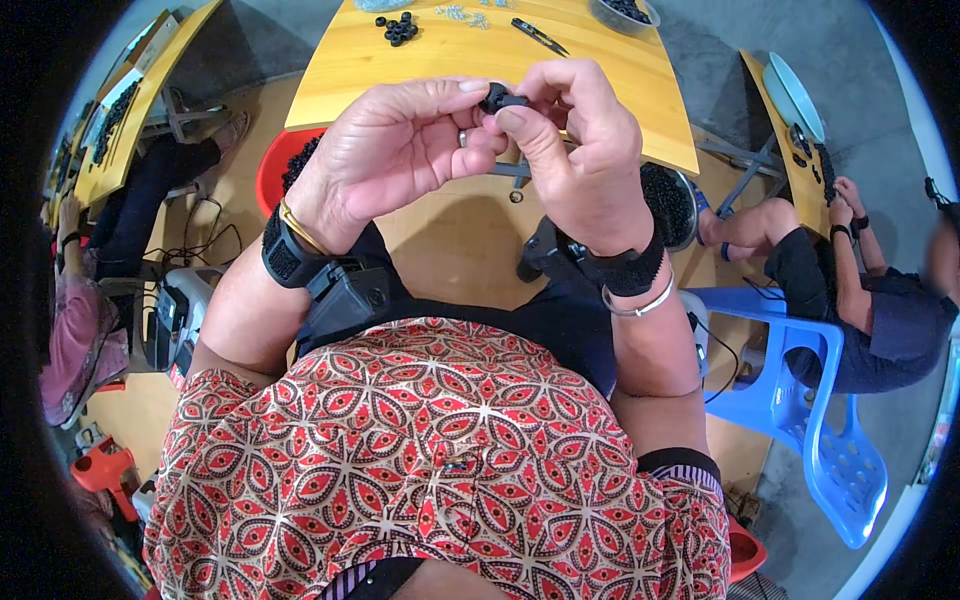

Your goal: Assembling small plastic rings by inserting metal pins into them.

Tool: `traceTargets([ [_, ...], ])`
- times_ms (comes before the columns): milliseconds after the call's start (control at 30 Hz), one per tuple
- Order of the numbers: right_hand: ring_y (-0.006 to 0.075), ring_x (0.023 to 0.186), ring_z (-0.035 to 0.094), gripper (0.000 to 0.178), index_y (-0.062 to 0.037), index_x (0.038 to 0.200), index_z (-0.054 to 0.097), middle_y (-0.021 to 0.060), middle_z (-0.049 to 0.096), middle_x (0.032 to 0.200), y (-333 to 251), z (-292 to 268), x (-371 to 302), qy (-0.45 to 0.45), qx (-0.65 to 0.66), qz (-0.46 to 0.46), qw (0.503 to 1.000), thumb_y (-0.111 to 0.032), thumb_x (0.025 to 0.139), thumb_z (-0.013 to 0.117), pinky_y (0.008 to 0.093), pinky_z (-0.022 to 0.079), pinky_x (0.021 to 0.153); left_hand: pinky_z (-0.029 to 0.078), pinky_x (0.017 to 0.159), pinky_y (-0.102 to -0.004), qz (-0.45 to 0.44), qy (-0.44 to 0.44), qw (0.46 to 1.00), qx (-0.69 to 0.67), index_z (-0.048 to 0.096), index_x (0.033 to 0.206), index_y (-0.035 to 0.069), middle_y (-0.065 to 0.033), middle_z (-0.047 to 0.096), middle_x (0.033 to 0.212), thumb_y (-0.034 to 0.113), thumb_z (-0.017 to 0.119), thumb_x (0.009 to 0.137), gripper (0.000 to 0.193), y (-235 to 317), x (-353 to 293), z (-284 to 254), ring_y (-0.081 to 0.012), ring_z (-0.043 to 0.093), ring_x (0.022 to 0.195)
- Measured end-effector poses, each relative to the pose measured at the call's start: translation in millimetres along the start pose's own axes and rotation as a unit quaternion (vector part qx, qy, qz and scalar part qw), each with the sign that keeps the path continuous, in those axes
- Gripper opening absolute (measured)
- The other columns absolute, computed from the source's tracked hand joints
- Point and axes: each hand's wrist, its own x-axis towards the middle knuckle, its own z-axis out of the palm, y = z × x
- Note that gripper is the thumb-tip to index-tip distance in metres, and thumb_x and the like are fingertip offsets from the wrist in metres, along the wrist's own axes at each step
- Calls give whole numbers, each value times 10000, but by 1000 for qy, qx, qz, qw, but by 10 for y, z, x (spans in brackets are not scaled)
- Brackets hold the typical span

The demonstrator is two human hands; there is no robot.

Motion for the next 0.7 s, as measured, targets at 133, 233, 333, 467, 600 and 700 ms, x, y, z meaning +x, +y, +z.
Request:
traceTargets([
  [133,92,662,550,138,14,889,449,60,544,737,-32,-28,0,-6,102,77,992,-1,783,536,186,439,564,489,624,-242,-2,7,1000,-9,511,918,-51,-108,567,807,115,473,835,189,-4,-8,1,-159,566,714],
  [233,95,651,547,139,18,887,460,65,551,744,-34,-69,10,-17,147,105,983,1,777,544,188,442,565,497,608,-227,1,15,1000,-9,507,935,-51,-106,568,806,125,472,842,203,-6,-28,18,-145,567,711],
  [333,106,617,547,126,16,871,473,67,554,738,-18,-113,15,-23,203,137,969,-13,776,550,200,446,544,496,578,-204,-3,8,1000,-2,504,947,-43,-105,568,815,138,476,844,210,-12,-44,-37,-129,562,698],
  [467,125,565,546,112,11,852,482,71,555,707,-14,-160,19,-18,257,179,949,-41,782,552,214,447,512,484,563,-181,-1,5,1000,-18,505,947,-29,-83,555,799,152,482,843,209,-41,-22,-86,-105,540,662],
  [600,130,538,542,106,12,839,484,73,551,680,-37,-130,38,-19,268,185,945,-53,786,550,215,446,500,471,550,-167,2,1,1000,-29,508,933,-14,-62,539,775,158,486,843,196,-65,-19,-83,-87,519,633],
  [700,129,531,541,105,14,834,484,69,548,674,-11,-103,33,-30,278,180,943,-58,790,547,213,447,498,465,546,-164,2,0,1000,-28,509,924,-1,-57,537,768,163,490,843,184,-65,-29,-83,-82,516,632],
])
